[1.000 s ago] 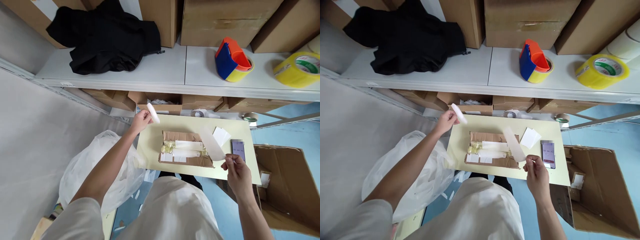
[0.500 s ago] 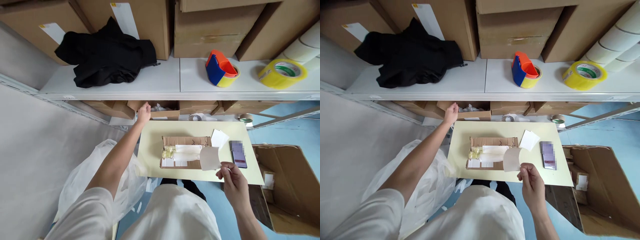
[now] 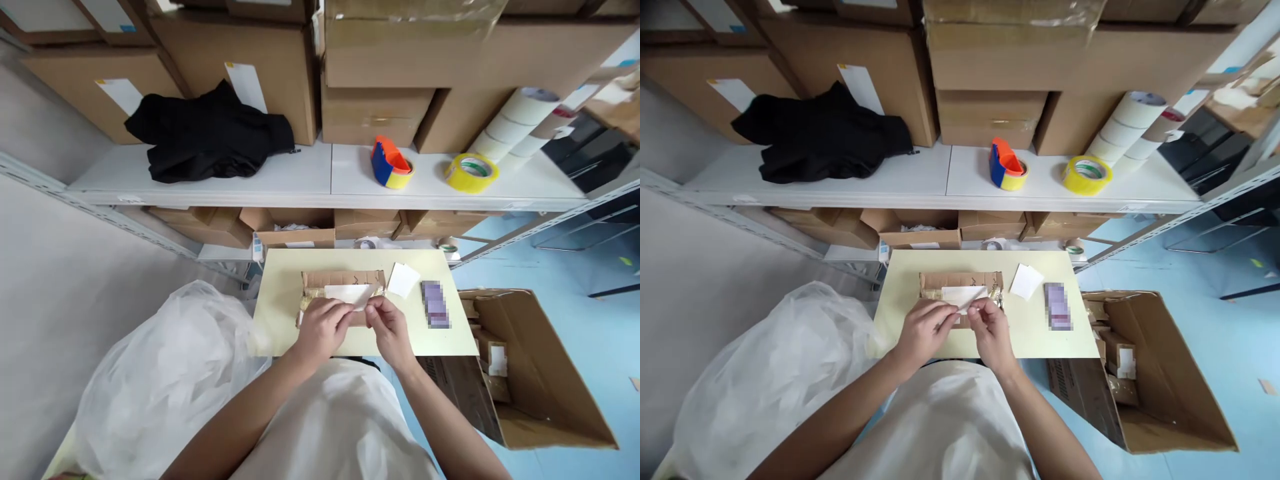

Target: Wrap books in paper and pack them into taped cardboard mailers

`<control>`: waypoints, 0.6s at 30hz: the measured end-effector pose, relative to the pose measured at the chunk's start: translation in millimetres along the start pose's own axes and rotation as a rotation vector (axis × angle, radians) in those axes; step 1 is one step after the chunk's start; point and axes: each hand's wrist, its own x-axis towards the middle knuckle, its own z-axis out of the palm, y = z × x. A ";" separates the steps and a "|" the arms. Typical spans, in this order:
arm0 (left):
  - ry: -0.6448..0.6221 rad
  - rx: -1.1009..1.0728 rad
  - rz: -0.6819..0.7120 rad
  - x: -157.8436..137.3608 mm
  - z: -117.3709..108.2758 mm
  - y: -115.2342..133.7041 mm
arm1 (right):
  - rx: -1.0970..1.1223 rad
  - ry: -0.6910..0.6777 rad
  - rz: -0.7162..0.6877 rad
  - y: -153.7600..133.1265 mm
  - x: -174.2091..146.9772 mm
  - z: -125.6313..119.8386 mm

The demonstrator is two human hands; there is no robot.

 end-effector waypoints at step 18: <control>0.141 -0.527 -0.789 -45.9 5.3 -17.7 | -0.124 0.073 0.231 33.6 -14.8 -47.3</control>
